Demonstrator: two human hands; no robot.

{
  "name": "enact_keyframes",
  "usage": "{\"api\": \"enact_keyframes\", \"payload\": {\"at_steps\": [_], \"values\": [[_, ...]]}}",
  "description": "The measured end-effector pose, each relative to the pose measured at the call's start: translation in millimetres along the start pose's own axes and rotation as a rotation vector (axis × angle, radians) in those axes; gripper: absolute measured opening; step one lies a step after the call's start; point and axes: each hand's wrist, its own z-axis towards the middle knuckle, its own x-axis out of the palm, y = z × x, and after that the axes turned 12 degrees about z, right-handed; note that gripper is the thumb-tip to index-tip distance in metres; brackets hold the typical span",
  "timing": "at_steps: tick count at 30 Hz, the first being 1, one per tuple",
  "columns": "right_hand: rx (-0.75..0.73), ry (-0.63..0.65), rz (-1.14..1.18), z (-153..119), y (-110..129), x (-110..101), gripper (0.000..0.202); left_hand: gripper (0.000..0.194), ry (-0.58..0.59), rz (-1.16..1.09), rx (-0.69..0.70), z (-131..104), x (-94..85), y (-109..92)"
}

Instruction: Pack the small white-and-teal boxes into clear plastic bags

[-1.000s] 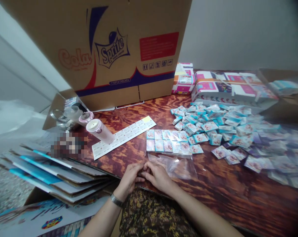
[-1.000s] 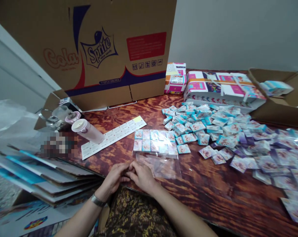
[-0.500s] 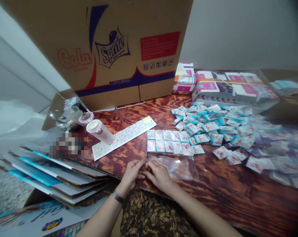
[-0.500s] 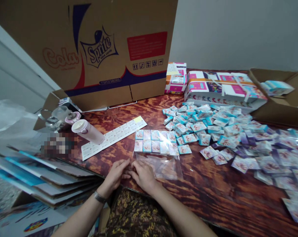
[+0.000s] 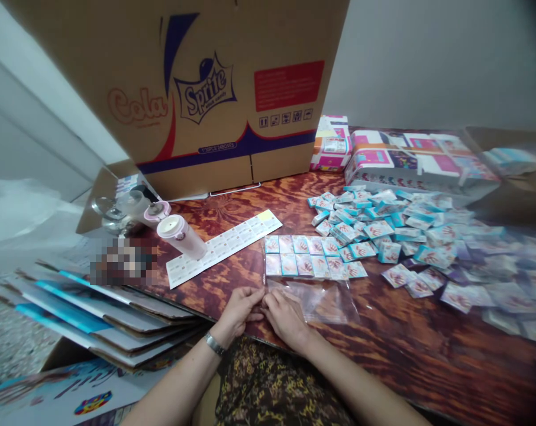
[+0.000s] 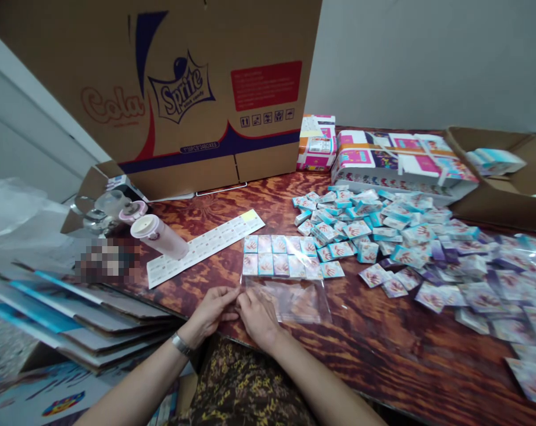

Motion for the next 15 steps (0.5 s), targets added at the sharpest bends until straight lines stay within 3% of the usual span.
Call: {"api": "enact_keyframes", "payload": {"at_steps": [7, 12, 15], "values": [[-0.091, -0.039, -0.051, -2.6, -3.7, 11.8, 0.018, 0.041, 0.007, 0.042, 0.054, 12.4, 3.5, 1.2], [-0.089, -0.107, -0.082, -6.1, -3.8, 20.2, 0.011, 0.038, -0.069, 0.053, 0.128, 20.6, 5.7, 5.2], [-0.147, -0.069, -0.064, -15.0, -0.8, 24.0, 0.008, 0.04, -0.087, 0.079, 0.123, 23.5, 4.4, 4.9]]}}
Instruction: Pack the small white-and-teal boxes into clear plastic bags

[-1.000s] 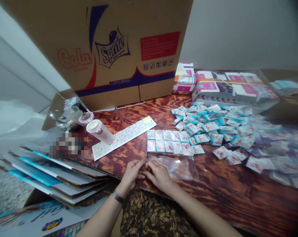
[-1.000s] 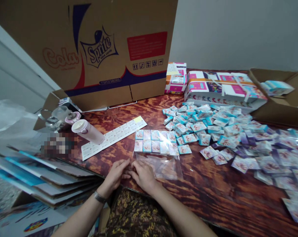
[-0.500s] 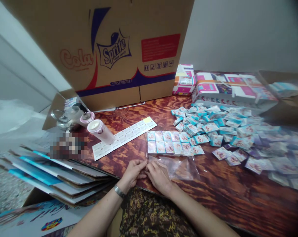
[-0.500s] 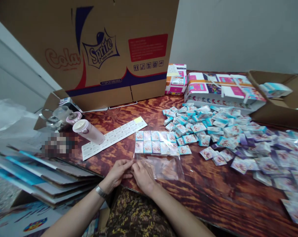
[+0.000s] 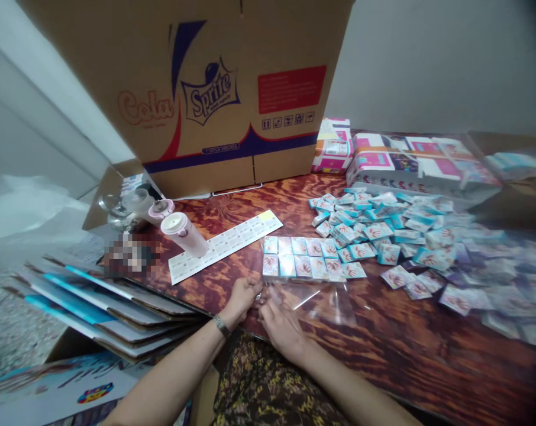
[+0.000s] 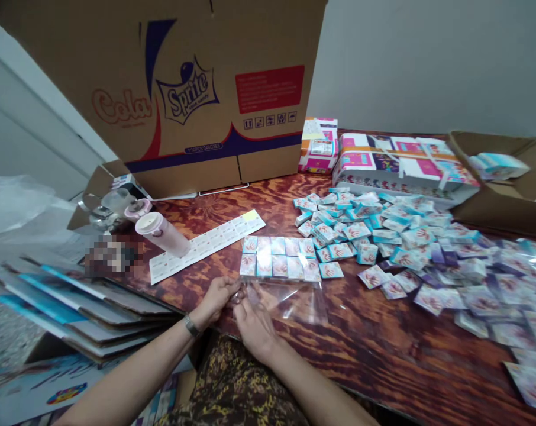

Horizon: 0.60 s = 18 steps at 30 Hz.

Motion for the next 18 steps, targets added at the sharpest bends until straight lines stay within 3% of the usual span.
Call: {"api": "enact_keyframes", "payload": {"at_steps": [5, 9, 14, 18], "values": [[0.058, -0.033, 0.163, -9.7, 1.7, -13.9, 0.005, 0.044, 0.017, 0.048, -0.017, -1.8, -5.5, 0.1], [0.1, -0.091, 0.191, 0.1, -0.3, -26.6, 0.009, 0.044, 0.017, 0.056, 0.017, -4.5, -7.3, 1.0], [0.158, -0.021, 0.135, 15.2, 2.3, -24.0, 0.009, 0.045, -0.005, 0.043, 0.072, -4.6, -6.2, 0.9], [0.184, 0.022, 0.03, 18.7, 3.0, -17.7, 0.009, 0.046, -0.005, 0.051, 0.034, -3.6, -4.9, 3.7]]}}
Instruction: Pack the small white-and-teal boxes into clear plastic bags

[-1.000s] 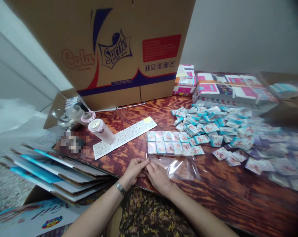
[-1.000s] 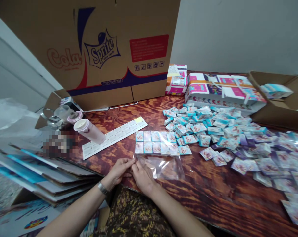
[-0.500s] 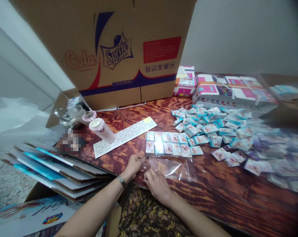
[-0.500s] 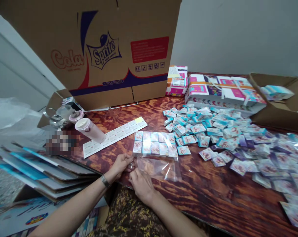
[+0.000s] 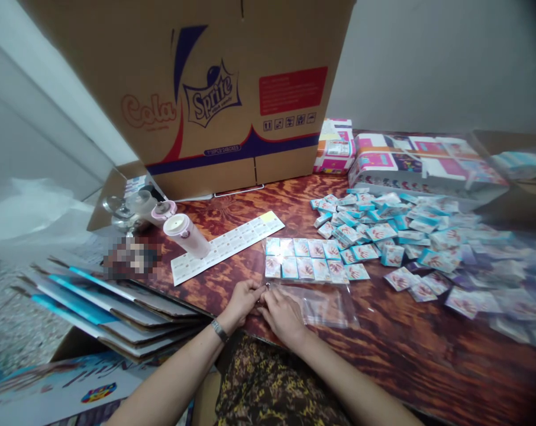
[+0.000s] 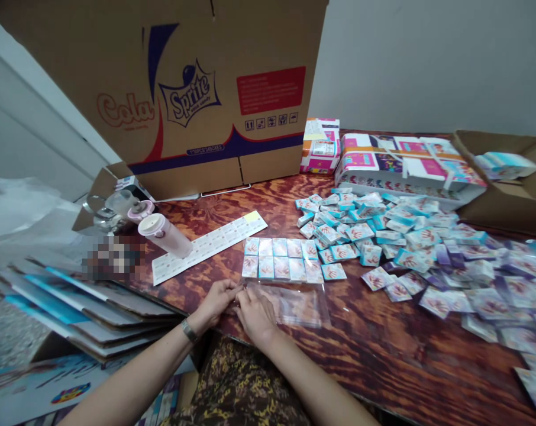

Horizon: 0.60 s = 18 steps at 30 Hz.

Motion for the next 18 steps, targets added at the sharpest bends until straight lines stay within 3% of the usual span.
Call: {"api": "enact_keyframes", "payload": {"at_steps": [5, 11, 18], "values": [[-0.03, 0.015, -0.111, 0.3, 0.5, 6.7, 0.014, 0.043, 0.0, 0.016, -0.025, 2.3, 0.9, 3.5], [-0.045, 0.049, -0.047, -6.4, 2.4, 9.2, 0.012, 0.04, -0.054, 0.023, 0.02, 2.6, 1.8, 3.8], [-0.088, 0.034, 0.116, -38.5, -5.6, -11.8, 0.008, 0.042, -0.027, 0.067, -0.042, 0.9, 1.1, 3.0]]}}
